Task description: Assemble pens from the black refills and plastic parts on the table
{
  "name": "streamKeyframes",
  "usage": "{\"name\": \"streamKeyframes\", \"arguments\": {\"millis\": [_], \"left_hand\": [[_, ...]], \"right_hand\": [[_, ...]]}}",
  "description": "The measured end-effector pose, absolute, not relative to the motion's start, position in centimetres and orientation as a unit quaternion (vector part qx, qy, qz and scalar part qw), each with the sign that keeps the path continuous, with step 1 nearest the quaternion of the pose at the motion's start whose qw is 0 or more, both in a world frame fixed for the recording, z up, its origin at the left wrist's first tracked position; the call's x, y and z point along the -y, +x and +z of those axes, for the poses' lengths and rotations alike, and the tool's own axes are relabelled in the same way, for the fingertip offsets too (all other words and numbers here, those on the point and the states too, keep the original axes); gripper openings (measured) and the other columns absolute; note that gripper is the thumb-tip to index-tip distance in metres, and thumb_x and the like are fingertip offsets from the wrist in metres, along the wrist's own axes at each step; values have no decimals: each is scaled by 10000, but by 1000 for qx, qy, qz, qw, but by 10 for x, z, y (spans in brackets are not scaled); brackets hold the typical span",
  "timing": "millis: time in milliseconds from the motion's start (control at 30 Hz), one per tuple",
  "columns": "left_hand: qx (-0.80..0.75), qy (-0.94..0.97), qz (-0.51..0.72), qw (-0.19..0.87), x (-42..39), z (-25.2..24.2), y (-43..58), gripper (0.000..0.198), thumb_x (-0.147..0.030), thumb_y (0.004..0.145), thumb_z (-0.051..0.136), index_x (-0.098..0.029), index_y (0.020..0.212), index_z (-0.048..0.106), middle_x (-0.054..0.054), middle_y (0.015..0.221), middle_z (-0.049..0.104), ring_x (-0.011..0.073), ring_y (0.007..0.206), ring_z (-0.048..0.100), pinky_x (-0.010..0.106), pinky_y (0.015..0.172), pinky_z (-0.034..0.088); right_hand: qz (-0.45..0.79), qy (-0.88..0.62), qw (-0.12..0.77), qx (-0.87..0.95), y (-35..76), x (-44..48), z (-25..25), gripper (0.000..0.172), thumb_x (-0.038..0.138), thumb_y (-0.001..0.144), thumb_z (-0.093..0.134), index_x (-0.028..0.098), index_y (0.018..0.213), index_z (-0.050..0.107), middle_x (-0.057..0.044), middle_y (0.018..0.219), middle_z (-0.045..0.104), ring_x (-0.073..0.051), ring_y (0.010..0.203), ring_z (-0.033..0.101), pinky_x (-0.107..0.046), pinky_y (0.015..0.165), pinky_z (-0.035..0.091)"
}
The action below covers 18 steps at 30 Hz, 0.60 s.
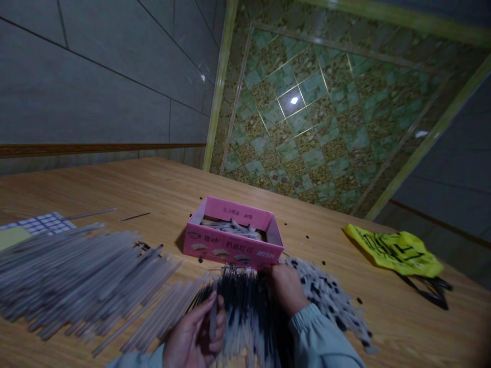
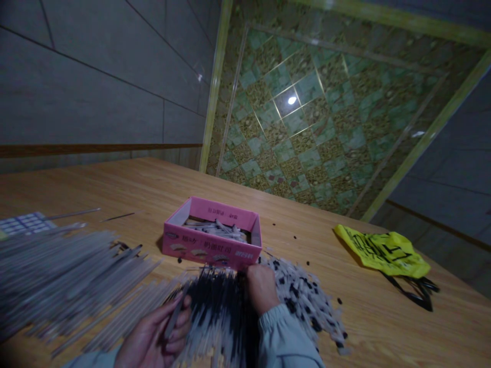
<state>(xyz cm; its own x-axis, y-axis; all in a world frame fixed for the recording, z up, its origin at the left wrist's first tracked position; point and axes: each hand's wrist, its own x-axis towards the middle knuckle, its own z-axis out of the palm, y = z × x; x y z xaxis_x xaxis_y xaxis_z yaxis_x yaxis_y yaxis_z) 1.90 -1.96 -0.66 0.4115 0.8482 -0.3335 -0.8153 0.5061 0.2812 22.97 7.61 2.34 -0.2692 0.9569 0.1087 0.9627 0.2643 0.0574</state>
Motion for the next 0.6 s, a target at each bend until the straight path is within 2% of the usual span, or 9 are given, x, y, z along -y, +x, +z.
{"name": "streamKeyframes", "arguments": {"millis": [267, 433, 600], "left_hand": [[-229, 41, 495, 837, 20, -7, 18, 131, -245, 790, 583, -120, 750, 590, -27, 502, 486, 45, 380, 388, 163, 384, 213], [-236, 35, 503, 831, 21, -3, 19, 131, -239, 792, 574, -124, 731, 588, -16, 494, 504, 50, 371, 394, 161, 381, 214], [-228, 29, 500, 835, 18, -5, 19, 125, -231, 779, 590, -114, 734, 600, -12, 501, 504, 51, 378, 396, 155, 383, 210]], "right_hand": [[-74, -639, 31, 765, 228, -74, 25, 181, 251, 756, 579, 171, 818, 729, -143, 811, 721, -266, 804, 664, -284, 644, 429], [-81, -682, 54, 725, 227, -72, 17, 211, 251, 797, 517, 166, 818, 709, -137, 826, 716, -249, 788, 664, -278, 619, 423], [-72, -712, 73, 694, 227, -76, 7, 185, 263, 757, 545, 194, 820, 705, -113, 835, 716, -249, 793, 661, -269, 593, 413]]}}
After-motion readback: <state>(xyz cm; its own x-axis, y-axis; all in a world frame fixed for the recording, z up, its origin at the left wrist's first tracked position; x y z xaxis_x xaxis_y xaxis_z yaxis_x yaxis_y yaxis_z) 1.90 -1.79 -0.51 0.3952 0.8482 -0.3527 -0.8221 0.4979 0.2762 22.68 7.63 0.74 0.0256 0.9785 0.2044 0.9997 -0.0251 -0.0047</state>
